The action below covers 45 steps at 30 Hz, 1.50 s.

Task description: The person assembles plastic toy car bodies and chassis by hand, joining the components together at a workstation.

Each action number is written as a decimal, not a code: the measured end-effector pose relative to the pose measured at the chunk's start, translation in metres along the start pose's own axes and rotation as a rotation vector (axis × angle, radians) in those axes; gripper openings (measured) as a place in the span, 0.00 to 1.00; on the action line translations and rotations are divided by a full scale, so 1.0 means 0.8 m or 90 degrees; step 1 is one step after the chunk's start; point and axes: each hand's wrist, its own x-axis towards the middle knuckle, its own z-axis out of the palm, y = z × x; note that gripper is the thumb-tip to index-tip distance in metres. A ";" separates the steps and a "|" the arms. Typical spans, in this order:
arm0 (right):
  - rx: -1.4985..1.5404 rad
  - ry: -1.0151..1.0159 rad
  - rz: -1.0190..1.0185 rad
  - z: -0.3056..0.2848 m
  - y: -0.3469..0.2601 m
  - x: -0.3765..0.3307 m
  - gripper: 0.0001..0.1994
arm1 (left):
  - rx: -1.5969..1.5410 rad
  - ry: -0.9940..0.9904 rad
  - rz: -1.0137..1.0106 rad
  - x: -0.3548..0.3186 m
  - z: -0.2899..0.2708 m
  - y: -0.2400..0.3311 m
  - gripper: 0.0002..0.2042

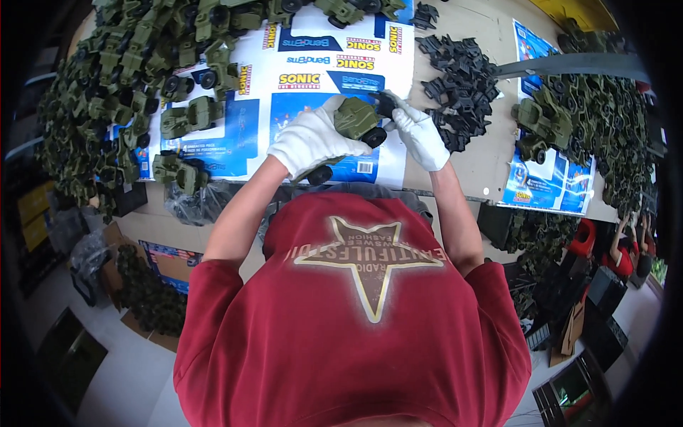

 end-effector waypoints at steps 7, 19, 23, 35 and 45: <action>-0.026 -0.073 -0.085 0.008 -0.010 -0.013 0.28 | 0.032 -0.006 -0.049 -0.009 0.000 0.031 0.48; 0.005 -0.059 -0.063 0.006 -0.012 -0.012 0.25 | -0.045 0.013 -0.046 -0.009 0.010 0.019 0.49; -0.098 -0.090 -0.064 -0.005 -0.018 -0.012 0.24 | -0.056 0.033 -0.024 -0.007 0.018 0.008 0.49; -0.049 0.169 -0.155 0.020 -0.062 0.033 0.22 | -0.167 0.124 -0.073 0.000 0.039 0.077 0.55; -0.208 0.161 -0.277 0.029 -0.053 -0.007 0.25 | -0.723 0.123 0.190 0.024 0.085 0.024 0.37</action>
